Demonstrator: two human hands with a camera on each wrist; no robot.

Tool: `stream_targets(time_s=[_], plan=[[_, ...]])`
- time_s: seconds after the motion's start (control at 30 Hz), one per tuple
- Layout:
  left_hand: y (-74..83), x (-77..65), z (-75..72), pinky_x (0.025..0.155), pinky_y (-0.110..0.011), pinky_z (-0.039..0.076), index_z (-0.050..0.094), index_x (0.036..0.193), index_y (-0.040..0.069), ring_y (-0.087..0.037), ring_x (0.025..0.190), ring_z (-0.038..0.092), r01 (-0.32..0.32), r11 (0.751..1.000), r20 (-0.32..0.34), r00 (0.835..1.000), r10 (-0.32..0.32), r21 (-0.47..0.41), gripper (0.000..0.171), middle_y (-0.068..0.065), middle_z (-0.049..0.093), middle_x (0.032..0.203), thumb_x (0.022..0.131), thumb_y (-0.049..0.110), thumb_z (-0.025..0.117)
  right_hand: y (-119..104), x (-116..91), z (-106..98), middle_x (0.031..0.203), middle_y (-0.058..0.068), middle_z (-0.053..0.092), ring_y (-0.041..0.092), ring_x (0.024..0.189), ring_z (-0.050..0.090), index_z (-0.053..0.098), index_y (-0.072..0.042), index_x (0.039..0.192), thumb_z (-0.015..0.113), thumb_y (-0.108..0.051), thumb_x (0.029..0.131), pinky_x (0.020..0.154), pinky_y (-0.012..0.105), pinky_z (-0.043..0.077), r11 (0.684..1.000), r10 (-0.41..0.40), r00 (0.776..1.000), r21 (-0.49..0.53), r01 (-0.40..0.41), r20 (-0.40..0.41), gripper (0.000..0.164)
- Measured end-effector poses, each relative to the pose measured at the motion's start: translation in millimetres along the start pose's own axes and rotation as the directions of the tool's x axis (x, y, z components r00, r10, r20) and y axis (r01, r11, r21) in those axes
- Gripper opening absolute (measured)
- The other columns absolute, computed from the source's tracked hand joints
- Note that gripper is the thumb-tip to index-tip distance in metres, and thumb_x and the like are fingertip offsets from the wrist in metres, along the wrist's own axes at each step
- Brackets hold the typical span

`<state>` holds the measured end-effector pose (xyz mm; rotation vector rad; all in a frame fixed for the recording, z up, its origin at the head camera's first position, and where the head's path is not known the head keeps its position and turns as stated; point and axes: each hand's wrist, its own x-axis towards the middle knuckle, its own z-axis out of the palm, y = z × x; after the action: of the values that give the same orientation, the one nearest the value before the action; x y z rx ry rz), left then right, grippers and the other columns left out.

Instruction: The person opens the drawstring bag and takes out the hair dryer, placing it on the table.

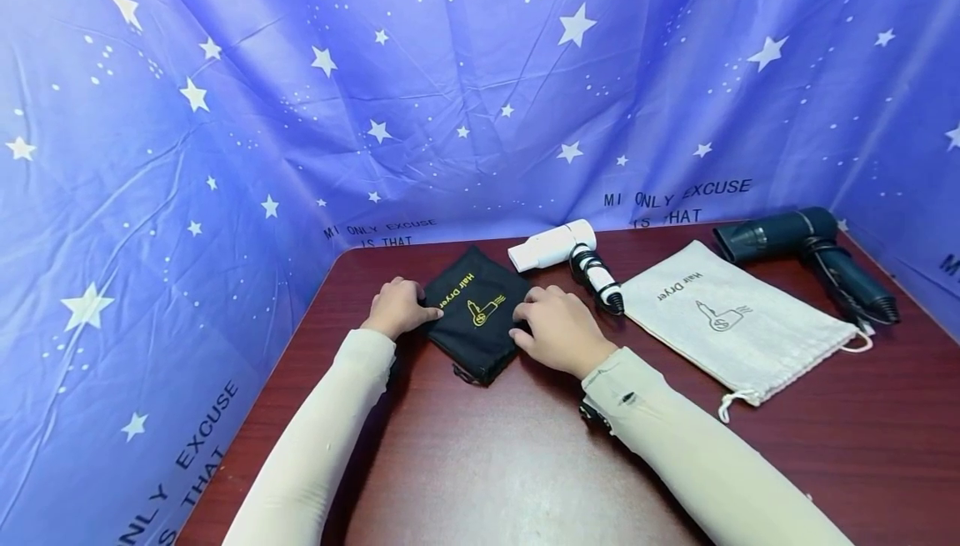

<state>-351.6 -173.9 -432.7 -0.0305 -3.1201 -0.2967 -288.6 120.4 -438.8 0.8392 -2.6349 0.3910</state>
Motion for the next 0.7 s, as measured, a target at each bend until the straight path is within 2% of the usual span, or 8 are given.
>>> stream_targets(time_s=[0.33,0.7], plan=[[4.6,-8.8,-1.3,0.095,-0.053,0.051,0.074,0.091,0.008,-0.035,0.109,0.059,-0.016,1.0,-0.008,1.0,0.016,0.027,0.049,-0.015,0.061,0.115,0.081,0.055,0.083,2.8,-1.4,2.3,0.102,0.003,0.071,0.029,0.091,0.066,0.08,-0.021,0.098,0.081,-0.042,0.085,0.074,0.049,0.054,0.997,0.065,0.987,-0.055,-0.057,0.146,0.024],[12.8,-14.3,-2.3,0.094,-0.054,0.052,0.075,0.095,0.009,-0.035,0.108,0.061,-0.027,0.998,0.018,0.999,0.026,0.051,0.052,-0.013,0.062,0.114,0.08,0.057,0.083,4.9,-11.1,-3.5,0.102,0.002,0.071,0.03,0.093,0.067,0.079,-0.021,0.1,0.08,-0.039,0.086,0.076,0.051,0.055,0.995,0.085,0.974,-0.063,-0.074,0.209,0.023]])
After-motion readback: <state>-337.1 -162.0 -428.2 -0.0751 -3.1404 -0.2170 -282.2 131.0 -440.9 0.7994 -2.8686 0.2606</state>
